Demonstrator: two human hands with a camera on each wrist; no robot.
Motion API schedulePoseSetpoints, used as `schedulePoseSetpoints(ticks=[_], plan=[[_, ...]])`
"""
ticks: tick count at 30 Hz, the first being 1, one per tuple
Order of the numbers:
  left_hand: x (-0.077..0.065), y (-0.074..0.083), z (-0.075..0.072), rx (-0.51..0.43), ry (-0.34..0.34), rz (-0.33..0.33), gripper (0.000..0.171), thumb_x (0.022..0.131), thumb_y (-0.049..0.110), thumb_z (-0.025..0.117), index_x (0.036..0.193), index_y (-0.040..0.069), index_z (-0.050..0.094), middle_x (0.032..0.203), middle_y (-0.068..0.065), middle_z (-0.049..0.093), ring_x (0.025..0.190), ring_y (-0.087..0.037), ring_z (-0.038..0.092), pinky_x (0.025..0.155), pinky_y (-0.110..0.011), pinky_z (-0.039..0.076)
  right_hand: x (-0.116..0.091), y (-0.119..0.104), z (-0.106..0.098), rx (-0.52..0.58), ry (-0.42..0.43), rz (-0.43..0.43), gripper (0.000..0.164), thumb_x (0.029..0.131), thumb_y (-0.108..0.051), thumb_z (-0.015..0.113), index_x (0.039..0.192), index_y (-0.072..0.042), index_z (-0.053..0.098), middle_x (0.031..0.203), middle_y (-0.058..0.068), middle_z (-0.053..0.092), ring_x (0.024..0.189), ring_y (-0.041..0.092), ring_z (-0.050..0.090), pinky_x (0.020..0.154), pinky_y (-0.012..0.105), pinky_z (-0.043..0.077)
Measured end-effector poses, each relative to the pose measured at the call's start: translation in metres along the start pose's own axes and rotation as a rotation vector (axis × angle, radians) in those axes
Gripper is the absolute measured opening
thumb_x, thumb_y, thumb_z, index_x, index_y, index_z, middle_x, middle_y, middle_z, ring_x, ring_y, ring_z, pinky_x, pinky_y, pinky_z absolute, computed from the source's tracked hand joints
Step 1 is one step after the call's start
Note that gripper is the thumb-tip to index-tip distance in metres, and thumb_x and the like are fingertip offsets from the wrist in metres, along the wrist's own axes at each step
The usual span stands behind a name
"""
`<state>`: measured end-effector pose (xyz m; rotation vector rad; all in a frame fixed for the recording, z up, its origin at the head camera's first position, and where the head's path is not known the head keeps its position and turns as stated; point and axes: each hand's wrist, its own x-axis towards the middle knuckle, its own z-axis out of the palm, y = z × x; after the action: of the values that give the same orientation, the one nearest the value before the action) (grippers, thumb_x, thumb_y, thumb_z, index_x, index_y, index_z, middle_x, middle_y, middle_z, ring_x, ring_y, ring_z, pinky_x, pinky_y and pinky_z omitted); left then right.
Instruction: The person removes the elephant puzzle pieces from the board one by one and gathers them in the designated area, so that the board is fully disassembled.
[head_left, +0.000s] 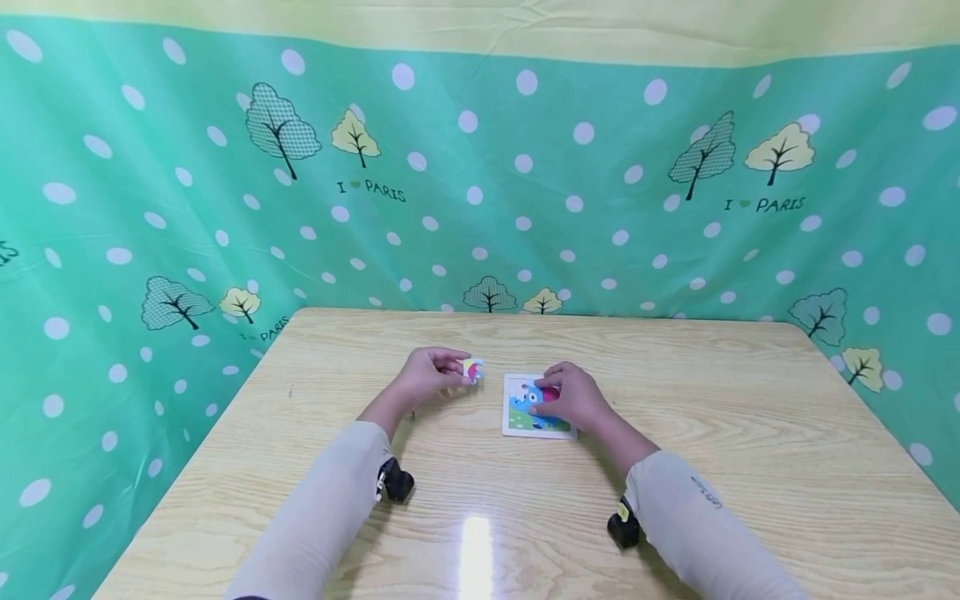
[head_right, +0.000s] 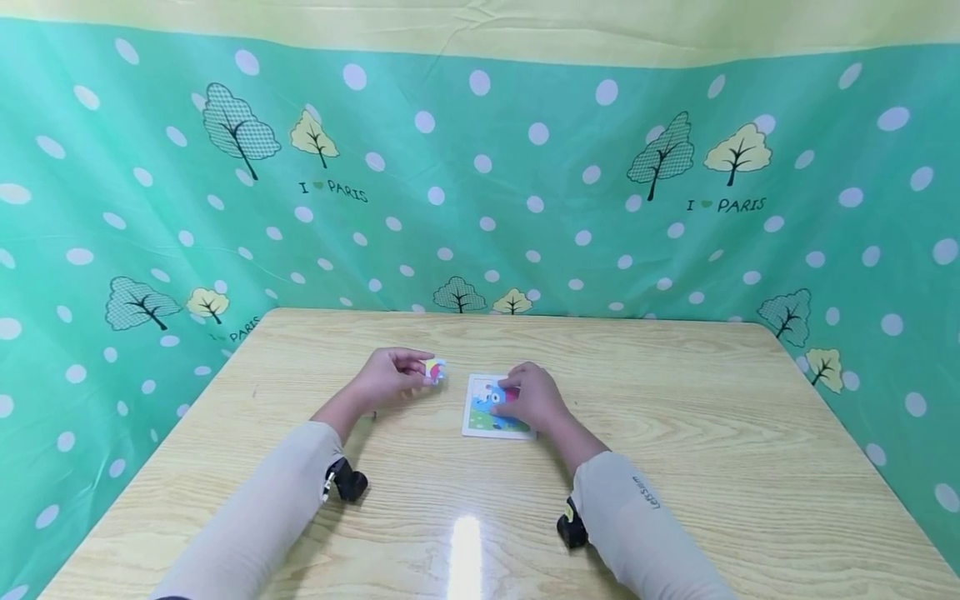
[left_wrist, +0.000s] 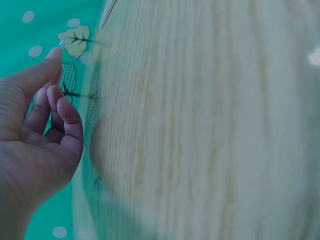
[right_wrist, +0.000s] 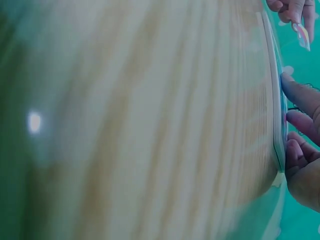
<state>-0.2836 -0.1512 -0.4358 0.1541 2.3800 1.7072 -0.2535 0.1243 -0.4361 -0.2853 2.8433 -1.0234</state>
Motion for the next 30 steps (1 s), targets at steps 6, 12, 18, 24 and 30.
schedulePoseSetpoints(ticks=[6, 12, 18, 24, 30], plan=[[0.008, -0.004, -0.005, 0.002, 0.009, -0.009, 0.045, 0.076, 0.004, 0.082, 0.118, 0.013, 0.070, 0.095, -0.007, 0.068, 0.084, -0.019, 0.061, 0.064, -0.023, 0.051, -0.001, 0.000, -0.002, -0.016, -0.006, 0.001, 0.050, 0.076, -0.026, 0.085, 0.120, -0.007, 0.070, 0.129, 0.011, 0.055, 0.125, 0.034, 0.048, 0.107, 0.048, 0.036], [0.017, -0.005, -0.009, 0.073, 0.030, 0.001, 0.045, 0.077, 0.003, 0.081, 0.120, 0.011, 0.069, 0.093, -0.007, 0.067, 0.081, -0.019, 0.057, 0.057, -0.022, 0.043, -0.002, 0.001, -0.002, 0.001, -0.011, 0.008, 0.051, 0.077, -0.026, 0.085, 0.121, -0.007, 0.069, 0.129, 0.011, 0.055, 0.124, 0.034, 0.048, 0.107, 0.048, 0.036], [0.025, -0.007, -0.008, 0.213, 0.016, 0.023, 0.043, 0.078, 0.005, 0.081, 0.119, 0.008, 0.069, 0.086, -0.004, 0.067, 0.077, -0.016, 0.056, 0.066, -0.023, 0.049, -0.005, 0.003, -0.004, 0.007, -0.005, 0.008, 0.051, 0.077, -0.026, 0.085, 0.121, -0.006, 0.069, 0.128, 0.011, 0.055, 0.123, 0.033, 0.048, 0.106, 0.048, 0.038], [0.028, -0.006, -0.012, 0.283, -0.009, -0.036, 0.039, 0.080, 0.006, 0.080, 0.118, 0.007, 0.070, 0.078, -0.002, 0.064, 0.067, -0.012, 0.051, 0.065, -0.023, 0.046, -0.004, 0.004, -0.002, 0.022, -0.008, -0.005, 0.052, 0.076, -0.027, 0.086, 0.121, -0.007, 0.069, 0.127, 0.010, 0.055, 0.122, 0.032, 0.048, 0.106, 0.048, 0.038], [0.027, -0.001, -0.015, 0.306, -0.041, -0.066, 0.039, 0.082, 0.007, 0.079, 0.119, 0.006, 0.070, 0.069, 0.002, 0.055, 0.060, -0.009, 0.043, 0.059, -0.023, 0.038, 0.000, 0.006, 0.001, 0.030, -0.003, -0.014, 0.051, 0.075, -0.027, 0.086, 0.120, -0.008, 0.070, 0.127, 0.008, 0.055, 0.122, 0.031, 0.049, 0.105, 0.047, 0.039]])
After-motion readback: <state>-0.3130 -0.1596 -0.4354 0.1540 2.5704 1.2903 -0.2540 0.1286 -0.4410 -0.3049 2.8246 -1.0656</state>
